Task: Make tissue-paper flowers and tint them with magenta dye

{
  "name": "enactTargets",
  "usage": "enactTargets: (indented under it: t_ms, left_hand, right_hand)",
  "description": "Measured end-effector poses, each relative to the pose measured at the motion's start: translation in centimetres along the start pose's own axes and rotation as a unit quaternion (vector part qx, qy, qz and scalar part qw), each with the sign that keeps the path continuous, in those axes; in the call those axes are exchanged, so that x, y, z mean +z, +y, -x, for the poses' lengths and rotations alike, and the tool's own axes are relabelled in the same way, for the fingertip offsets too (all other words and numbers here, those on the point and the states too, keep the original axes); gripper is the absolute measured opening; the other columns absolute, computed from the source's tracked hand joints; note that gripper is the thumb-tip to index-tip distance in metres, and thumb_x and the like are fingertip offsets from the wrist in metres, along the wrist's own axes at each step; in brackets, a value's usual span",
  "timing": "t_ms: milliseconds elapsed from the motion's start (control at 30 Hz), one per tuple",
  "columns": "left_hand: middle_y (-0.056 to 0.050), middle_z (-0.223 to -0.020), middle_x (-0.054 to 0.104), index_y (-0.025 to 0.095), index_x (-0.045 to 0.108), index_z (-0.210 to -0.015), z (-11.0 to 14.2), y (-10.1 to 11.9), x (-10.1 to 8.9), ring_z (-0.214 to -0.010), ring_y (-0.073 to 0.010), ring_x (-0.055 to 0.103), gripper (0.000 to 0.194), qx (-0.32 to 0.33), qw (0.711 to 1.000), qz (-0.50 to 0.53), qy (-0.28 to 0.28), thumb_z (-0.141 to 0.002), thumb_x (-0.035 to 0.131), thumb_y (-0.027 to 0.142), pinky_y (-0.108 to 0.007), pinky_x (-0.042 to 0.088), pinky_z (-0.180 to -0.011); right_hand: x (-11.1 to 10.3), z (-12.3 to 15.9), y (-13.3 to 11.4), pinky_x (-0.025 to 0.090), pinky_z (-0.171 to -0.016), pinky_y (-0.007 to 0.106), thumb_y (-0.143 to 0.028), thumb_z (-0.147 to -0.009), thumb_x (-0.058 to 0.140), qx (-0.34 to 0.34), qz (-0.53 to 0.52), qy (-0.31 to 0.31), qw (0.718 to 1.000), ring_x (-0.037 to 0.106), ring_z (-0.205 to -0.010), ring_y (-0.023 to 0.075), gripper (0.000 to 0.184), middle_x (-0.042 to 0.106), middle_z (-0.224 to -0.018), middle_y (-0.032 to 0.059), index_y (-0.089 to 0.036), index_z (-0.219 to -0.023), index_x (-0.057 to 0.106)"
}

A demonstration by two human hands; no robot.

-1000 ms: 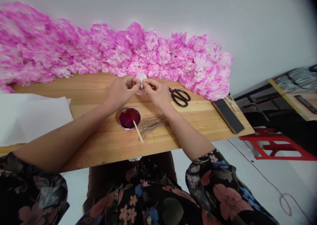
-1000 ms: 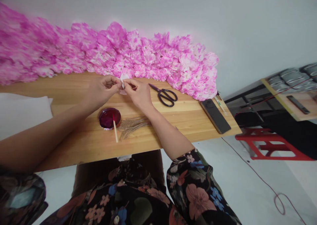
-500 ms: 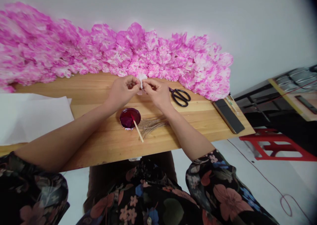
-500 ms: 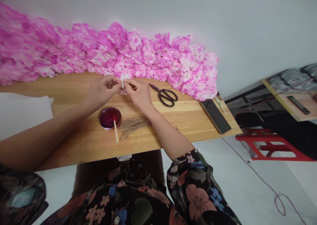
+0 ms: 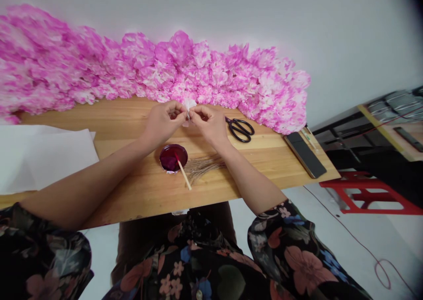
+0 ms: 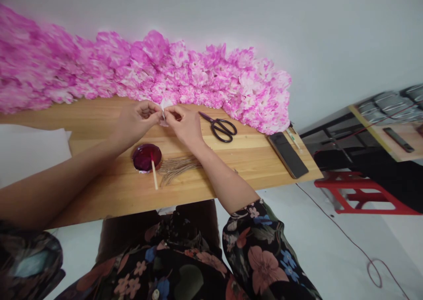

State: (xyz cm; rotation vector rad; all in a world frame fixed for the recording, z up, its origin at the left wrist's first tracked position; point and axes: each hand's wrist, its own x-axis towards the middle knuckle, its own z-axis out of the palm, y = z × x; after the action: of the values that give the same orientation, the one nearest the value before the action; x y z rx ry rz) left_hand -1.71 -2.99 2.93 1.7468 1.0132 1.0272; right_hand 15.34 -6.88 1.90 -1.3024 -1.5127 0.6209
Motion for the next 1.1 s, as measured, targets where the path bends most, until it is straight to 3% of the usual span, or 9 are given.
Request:
enactTargets:
  t_ms: [400,700,1100]
  left_hand:
    - [-0.002,-0.082,0.079,0.022,0.071,-0.086,-0.2,-1.3,0.0,-0.078,-0.0174,0.075,0.007,0.008,0.999,0.05,0.002,-0.091,0.074,0.018,-0.027,0.059,-0.075]
    - [0.0,-0.079,0.077,0.021,0.072,-0.083,-0.1,-1.2,0.0,-0.073,-0.0145,0.071,0.007,0.034,0.999,0.016,-0.002,-0.089,0.074,0.018,-0.024,0.053,-0.069]
    - [0.0,-0.076,0.077,0.021,0.07,-0.086,-0.1,-1.0,0.0,-0.077,-0.0166,0.076,0.007,0.005,0.997,0.07,-0.021,-0.093,0.072,0.02,-0.026,0.059,-0.075]
  right_hand:
    - [0.0,-0.2,0.8,0.054,-0.078,0.03,-0.03,-0.097,0.065,-0.017,-0.035,-0.007,0.999,0.067,-0.078,0.0144,0.018,0.076,-0.083,0.0002,-0.02,-0.085,0.073]
    - [0.1,0.0,0.3,0.055,-0.078,0.029,-0.03,-0.095,0.067,-0.015,-0.034,0.0,0.999,0.066,-0.077,0.0139,0.017,0.078,-0.084,0.0007,-0.02,-0.085,0.076]
    - [0.0,-0.1,0.7,0.056,-0.08,0.03,-0.029,-0.097,0.067,-0.015,-0.036,-0.003,0.999,0.068,-0.078,0.0143,0.017,0.078,-0.085,0.0001,-0.021,-0.086,0.075]
